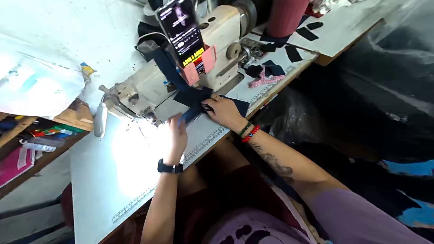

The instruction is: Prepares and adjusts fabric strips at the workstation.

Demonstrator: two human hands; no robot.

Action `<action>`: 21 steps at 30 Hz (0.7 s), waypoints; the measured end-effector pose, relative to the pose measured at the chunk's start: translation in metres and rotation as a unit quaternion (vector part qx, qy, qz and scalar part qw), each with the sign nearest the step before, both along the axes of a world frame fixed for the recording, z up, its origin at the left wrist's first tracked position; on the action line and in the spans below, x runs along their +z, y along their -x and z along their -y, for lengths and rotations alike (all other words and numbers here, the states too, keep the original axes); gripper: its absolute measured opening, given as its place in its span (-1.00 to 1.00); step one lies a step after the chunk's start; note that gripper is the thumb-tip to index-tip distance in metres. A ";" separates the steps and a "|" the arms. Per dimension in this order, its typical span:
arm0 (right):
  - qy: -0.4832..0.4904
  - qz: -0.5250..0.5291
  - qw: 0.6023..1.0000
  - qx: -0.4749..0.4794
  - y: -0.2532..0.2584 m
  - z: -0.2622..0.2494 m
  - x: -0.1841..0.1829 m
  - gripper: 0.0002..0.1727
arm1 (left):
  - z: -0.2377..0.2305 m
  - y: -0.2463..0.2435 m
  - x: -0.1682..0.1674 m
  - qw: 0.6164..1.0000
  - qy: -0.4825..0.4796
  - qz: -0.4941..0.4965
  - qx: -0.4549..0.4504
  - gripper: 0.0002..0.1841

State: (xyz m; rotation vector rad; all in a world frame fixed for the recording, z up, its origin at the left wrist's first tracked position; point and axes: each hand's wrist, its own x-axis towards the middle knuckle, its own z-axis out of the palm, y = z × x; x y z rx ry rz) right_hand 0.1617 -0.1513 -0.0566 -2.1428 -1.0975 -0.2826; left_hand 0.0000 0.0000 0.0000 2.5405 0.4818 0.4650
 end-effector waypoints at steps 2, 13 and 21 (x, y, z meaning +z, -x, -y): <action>-0.012 0.013 1.000 -0.011 0.001 0.001 -0.005 -0.73 | -0.015 -0.036 -0.011 0.999 -0.014 -0.023 0.033 -0.46; -0.128 0.087 0.988 0.023 0.000 0.009 0.010 -0.63 | -0.013 -0.041 -0.001 0.994 0.059 -0.020 -0.093 -0.73; -0.122 -0.247 0.856 0.438 0.088 0.043 0.070 -0.08 | 0.034 0.104 0.054 0.966 0.070 0.022 -0.247 -0.79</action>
